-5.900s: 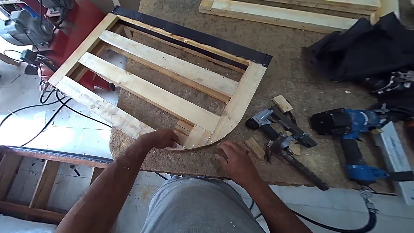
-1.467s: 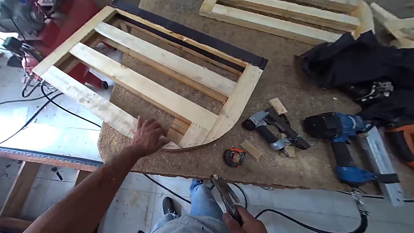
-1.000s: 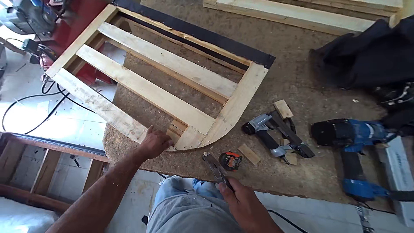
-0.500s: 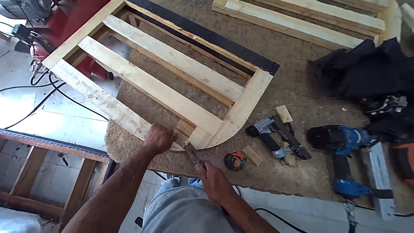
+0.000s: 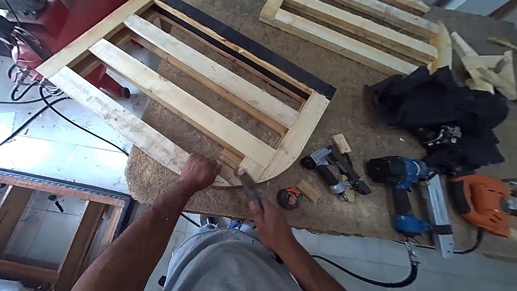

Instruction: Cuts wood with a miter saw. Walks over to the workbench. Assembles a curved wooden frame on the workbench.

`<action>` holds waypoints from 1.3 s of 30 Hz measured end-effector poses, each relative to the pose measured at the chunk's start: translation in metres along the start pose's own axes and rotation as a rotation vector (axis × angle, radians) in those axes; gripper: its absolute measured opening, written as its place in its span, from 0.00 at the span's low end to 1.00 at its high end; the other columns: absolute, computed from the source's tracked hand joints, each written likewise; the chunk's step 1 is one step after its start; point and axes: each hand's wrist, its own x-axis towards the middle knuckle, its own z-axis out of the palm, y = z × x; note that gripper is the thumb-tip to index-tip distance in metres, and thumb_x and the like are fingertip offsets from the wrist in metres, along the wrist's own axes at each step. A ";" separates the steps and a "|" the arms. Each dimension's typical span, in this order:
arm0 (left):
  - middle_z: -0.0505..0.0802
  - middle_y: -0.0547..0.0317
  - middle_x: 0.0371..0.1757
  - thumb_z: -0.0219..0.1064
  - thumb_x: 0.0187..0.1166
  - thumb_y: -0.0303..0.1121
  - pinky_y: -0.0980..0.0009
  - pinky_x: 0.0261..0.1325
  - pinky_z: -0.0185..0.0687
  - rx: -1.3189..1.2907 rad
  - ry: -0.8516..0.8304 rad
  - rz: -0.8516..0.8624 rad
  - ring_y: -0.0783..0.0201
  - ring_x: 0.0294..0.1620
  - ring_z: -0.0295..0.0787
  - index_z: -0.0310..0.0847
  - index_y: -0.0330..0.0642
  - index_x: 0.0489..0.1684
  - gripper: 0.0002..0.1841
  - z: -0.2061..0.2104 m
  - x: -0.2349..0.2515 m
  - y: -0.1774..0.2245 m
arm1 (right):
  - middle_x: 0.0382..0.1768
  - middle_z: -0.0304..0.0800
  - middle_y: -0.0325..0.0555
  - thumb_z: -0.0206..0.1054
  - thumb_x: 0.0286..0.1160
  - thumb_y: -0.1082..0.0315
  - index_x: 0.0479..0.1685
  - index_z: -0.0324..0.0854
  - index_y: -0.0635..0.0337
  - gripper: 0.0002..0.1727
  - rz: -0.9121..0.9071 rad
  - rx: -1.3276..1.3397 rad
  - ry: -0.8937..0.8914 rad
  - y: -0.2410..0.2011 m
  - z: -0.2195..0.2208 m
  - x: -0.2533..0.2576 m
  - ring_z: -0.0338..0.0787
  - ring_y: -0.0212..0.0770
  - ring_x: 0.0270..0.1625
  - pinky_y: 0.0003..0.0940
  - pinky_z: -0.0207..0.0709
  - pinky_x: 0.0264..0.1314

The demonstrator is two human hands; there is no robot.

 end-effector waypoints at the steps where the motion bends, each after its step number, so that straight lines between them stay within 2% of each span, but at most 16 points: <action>1: 0.92 0.61 0.32 0.40 0.91 0.55 0.55 0.68 0.76 0.005 -0.001 -0.001 0.59 0.46 0.90 0.87 0.50 0.31 0.31 0.002 0.000 0.000 | 0.31 0.88 0.47 0.47 0.89 0.42 0.54 0.83 0.60 0.30 0.091 -0.080 -0.071 0.009 0.011 0.007 0.91 0.46 0.36 0.49 0.85 0.44; 4: 0.94 0.61 0.35 0.39 0.91 0.55 0.54 0.70 0.75 0.013 -0.021 -0.018 0.59 0.48 0.91 0.88 0.50 0.34 0.31 0.003 0.000 -0.001 | 0.35 0.88 0.50 0.48 0.91 0.42 0.52 0.84 0.60 0.30 0.215 -0.124 -0.170 -0.003 0.011 0.016 0.91 0.49 0.42 0.51 0.84 0.50; 7: 0.94 0.60 0.36 0.39 0.92 0.56 0.53 0.70 0.74 0.032 -0.067 -0.039 0.58 0.49 0.91 0.88 0.50 0.35 0.31 -0.002 0.003 0.003 | 0.33 0.86 0.49 0.47 0.92 0.43 0.49 0.84 0.59 0.30 0.210 -0.097 -0.163 -0.006 0.004 0.014 0.89 0.46 0.40 0.49 0.83 0.49; 11: 0.95 0.53 0.45 0.38 0.91 0.63 0.42 0.68 0.73 -0.078 -0.299 -0.104 0.51 0.55 0.91 0.90 0.50 0.45 0.35 -0.023 0.015 0.022 | 0.34 0.86 0.50 0.46 0.92 0.43 0.52 0.83 0.60 0.30 0.210 -0.079 -0.152 -0.007 0.008 0.009 0.89 0.47 0.41 0.49 0.82 0.50; 13: 0.94 0.49 0.47 0.40 0.88 0.67 0.35 0.60 0.79 -0.182 -0.400 -0.116 0.46 0.56 0.91 0.90 0.48 0.44 0.37 -0.030 0.028 0.028 | 0.35 0.87 0.50 0.46 0.92 0.42 0.52 0.83 0.61 0.30 0.209 -0.078 -0.149 -0.007 0.008 0.009 0.89 0.47 0.42 0.49 0.82 0.52; 16: 0.95 0.49 0.45 0.46 0.78 0.77 0.33 0.54 0.82 -0.146 -0.532 -0.165 0.45 0.54 0.92 0.92 0.50 0.39 0.40 -0.031 0.044 0.032 | 0.34 0.86 0.49 0.46 0.92 0.42 0.50 0.83 0.59 0.30 0.207 -0.079 -0.149 -0.006 0.006 0.010 0.89 0.46 0.41 0.48 0.82 0.50; 20: 0.95 0.50 0.43 0.50 0.73 0.80 0.34 0.50 0.82 -0.118 -0.533 -0.215 0.46 0.51 0.92 0.92 0.51 0.35 0.40 -0.031 0.049 0.031 | 0.32 0.84 0.47 0.46 0.92 0.41 0.48 0.83 0.58 0.30 0.219 -0.067 -0.160 -0.013 -0.001 0.010 0.87 0.44 0.38 0.47 0.81 0.48; 25: 0.95 0.48 0.46 0.55 0.79 0.69 0.31 0.51 0.80 -0.154 -0.570 -0.236 0.44 0.53 0.92 0.91 0.47 0.38 0.33 -0.040 0.050 0.034 | 0.24 0.83 0.40 0.44 0.92 0.41 0.43 0.83 0.56 0.30 0.186 0.098 -0.124 -0.024 0.002 -0.003 0.86 0.38 0.25 0.39 0.84 0.33; 28: 0.96 0.51 0.44 0.55 0.70 0.80 0.30 0.54 0.81 -0.190 -0.581 -0.248 0.46 0.52 0.93 0.93 0.48 0.35 0.41 -0.034 0.054 0.030 | 0.27 0.82 0.42 0.42 0.92 0.40 0.49 0.82 0.57 0.31 0.264 0.093 -0.238 -0.021 0.009 -0.001 0.86 0.40 0.26 0.42 0.84 0.33; 31: 0.96 0.49 0.44 0.55 0.68 0.81 0.31 0.54 0.81 -0.172 -0.574 -0.249 0.45 0.53 0.92 0.93 0.48 0.36 0.42 -0.036 0.054 0.031 | 0.26 0.81 0.42 0.43 0.92 0.40 0.48 0.82 0.56 0.31 0.309 0.125 -0.297 -0.035 -0.010 -0.005 0.83 0.39 0.23 0.39 0.81 0.27; 34: 0.94 0.45 0.44 0.56 0.74 0.74 0.30 0.49 0.81 -0.153 -0.563 -0.242 0.42 0.53 0.91 0.90 0.46 0.35 0.37 -0.039 0.052 0.033 | 0.22 0.81 0.40 0.43 0.92 0.40 0.43 0.83 0.55 0.31 0.253 0.219 -0.125 -0.055 -0.029 -0.019 0.83 0.38 0.20 0.38 0.82 0.26; 36: 0.95 0.46 0.43 0.57 0.70 0.79 0.31 0.51 0.82 -0.168 -0.555 -0.254 0.43 0.53 0.92 0.91 0.46 0.34 0.40 -0.036 0.051 0.033 | 0.19 0.81 0.40 0.42 0.91 0.39 0.43 0.83 0.54 0.31 0.183 0.257 0.030 -0.057 -0.025 -0.023 0.83 0.39 0.18 0.39 0.83 0.23; 37: 0.95 0.47 0.43 0.56 0.68 0.80 0.31 0.52 0.82 -0.171 -0.553 -0.258 0.43 0.53 0.92 0.92 0.46 0.34 0.41 -0.035 0.051 0.032 | 0.19 0.82 0.40 0.42 0.91 0.40 0.43 0.83 0.55 0.32 0.163 0.234 0.061 -0.052 -0.017 -0.021 0.84 0.40 0.18 0.40 0.84 0.24; 39: 0.95 0.47 0.43 0.56 0.69 0.80 0.31 0.51 0.81 -0.166 -0.549 -0.253 0.43 0.52 0.92 0.92 0.47 0.34 0.40 -0.034 0.052 0.031 | 0.26 0.84 0.45 0.43 0.92 0.42 0.48 0.83 0.59 0.31 0.196 0.087 -0.053 -0.034 0.001 -0.011 0.87 0.44 0.29 0.46 0.84 0.36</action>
